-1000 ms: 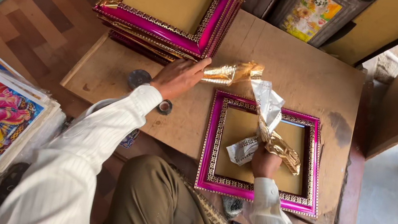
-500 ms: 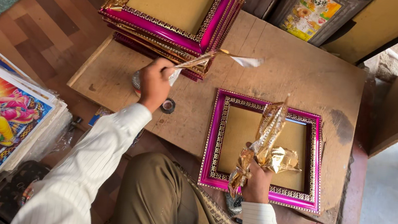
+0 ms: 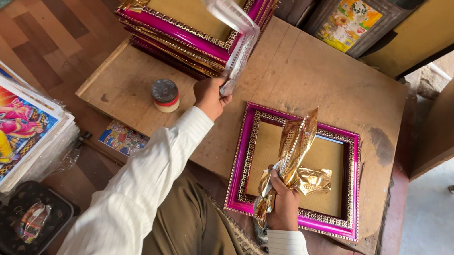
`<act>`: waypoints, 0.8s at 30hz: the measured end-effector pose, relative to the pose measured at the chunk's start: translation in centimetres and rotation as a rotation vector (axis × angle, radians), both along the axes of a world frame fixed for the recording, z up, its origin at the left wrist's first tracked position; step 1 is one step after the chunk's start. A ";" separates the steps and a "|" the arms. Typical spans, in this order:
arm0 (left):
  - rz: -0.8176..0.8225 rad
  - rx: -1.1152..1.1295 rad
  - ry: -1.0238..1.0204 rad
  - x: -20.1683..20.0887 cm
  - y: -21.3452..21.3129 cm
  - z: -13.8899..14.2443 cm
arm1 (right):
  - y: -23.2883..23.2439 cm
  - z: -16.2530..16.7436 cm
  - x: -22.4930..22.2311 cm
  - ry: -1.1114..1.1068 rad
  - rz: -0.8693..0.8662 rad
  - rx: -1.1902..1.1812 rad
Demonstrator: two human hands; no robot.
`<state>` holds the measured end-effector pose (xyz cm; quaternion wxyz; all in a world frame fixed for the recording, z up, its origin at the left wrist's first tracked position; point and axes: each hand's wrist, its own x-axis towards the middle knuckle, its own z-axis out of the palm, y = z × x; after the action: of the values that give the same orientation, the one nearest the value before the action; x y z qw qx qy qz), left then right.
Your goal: The person sits on the floor at a low workbench and uses a screwdriver to drive screws into the back board of a decorative picture frame, working around its edges. They then lift the frame, turn it over to reveal the framed print, and place gold foil wrapping material onto the frame's front.
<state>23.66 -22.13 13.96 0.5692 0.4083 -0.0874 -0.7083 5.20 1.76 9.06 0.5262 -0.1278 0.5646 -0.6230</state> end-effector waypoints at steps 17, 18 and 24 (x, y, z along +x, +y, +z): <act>-0.140 -0.196 -0.078 5.9 3.0 -2.6 | -0.6 -0.1 0.9 -0.160 -0.002 -0.039; -0.161 -0.244 -0.145 5.6 3.4 -2.8 | -0.9 0.0 1.5 -0.169 -0.013 -0.031; -0.309 -1.047 -1.007 -2.4 11.1 -3.8 | -2.7 0.4 3.0 -0.321 0.012 -0.137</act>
<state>21.27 -11.03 10.18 0.4744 0.3421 -0.7203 -0.3730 8.17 -0.90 9.43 0.6033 -0.0656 0.4287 -0.6693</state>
